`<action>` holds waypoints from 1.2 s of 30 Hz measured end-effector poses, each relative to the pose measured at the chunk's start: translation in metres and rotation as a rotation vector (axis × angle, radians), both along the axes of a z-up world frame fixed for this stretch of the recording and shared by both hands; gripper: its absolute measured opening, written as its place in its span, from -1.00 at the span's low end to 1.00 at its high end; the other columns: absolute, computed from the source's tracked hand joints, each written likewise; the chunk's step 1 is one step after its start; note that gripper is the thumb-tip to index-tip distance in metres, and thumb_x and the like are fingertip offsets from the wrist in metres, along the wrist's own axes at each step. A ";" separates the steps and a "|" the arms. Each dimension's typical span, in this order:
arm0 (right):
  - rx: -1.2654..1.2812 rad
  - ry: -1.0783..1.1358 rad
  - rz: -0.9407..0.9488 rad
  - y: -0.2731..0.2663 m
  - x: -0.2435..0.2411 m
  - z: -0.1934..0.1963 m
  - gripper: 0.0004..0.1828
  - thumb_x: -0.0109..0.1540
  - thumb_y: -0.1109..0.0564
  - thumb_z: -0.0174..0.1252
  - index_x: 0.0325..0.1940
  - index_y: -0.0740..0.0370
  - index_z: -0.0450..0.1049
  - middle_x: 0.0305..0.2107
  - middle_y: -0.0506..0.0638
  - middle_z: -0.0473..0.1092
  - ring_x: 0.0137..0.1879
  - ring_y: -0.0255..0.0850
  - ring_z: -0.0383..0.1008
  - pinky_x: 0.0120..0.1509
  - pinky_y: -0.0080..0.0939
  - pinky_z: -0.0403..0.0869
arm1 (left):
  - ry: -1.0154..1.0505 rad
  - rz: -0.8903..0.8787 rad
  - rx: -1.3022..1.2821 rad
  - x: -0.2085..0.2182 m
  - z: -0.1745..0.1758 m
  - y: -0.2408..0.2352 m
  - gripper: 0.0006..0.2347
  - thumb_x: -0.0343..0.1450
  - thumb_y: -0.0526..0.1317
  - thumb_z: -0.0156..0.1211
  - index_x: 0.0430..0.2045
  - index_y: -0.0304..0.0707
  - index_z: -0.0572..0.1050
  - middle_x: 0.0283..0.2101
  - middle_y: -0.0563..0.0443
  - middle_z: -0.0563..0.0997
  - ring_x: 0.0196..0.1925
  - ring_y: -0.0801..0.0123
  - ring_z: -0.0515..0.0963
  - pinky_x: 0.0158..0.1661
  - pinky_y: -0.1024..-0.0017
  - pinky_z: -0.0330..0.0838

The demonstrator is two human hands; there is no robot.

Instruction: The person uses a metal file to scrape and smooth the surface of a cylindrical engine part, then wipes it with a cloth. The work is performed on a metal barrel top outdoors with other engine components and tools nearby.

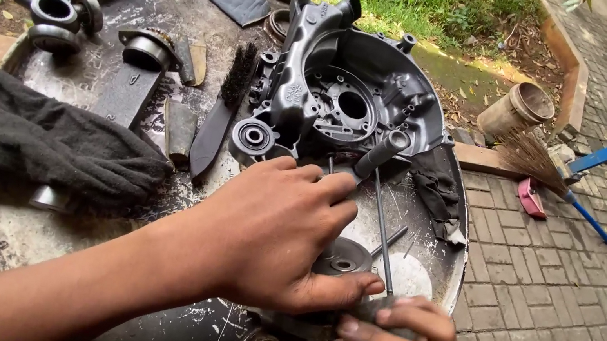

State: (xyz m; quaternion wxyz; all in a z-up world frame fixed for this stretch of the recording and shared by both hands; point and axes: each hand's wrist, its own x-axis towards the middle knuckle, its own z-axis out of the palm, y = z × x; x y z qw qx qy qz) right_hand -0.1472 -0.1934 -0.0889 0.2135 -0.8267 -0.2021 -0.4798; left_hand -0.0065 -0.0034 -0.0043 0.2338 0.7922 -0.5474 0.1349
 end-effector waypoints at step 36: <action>-0.320 0.058 0.098 0.017 -0.015 0.043 -0.85 0.23 -0.05 0.24 -0.20 -0.01 0.60 -0.18 -0.21 0.59 -0.22 -0.29 0.42 -0.06 -0.25 0.44 | 0.104 0.186 0.078 -0.017 0.011 -0.004 -0.41 0.47 0.26 -0.29 -0.59 -0.21 0.59 -0.43 -0.12 0.61 -0.58 0.16 0.60 -0.19 0.04 0.35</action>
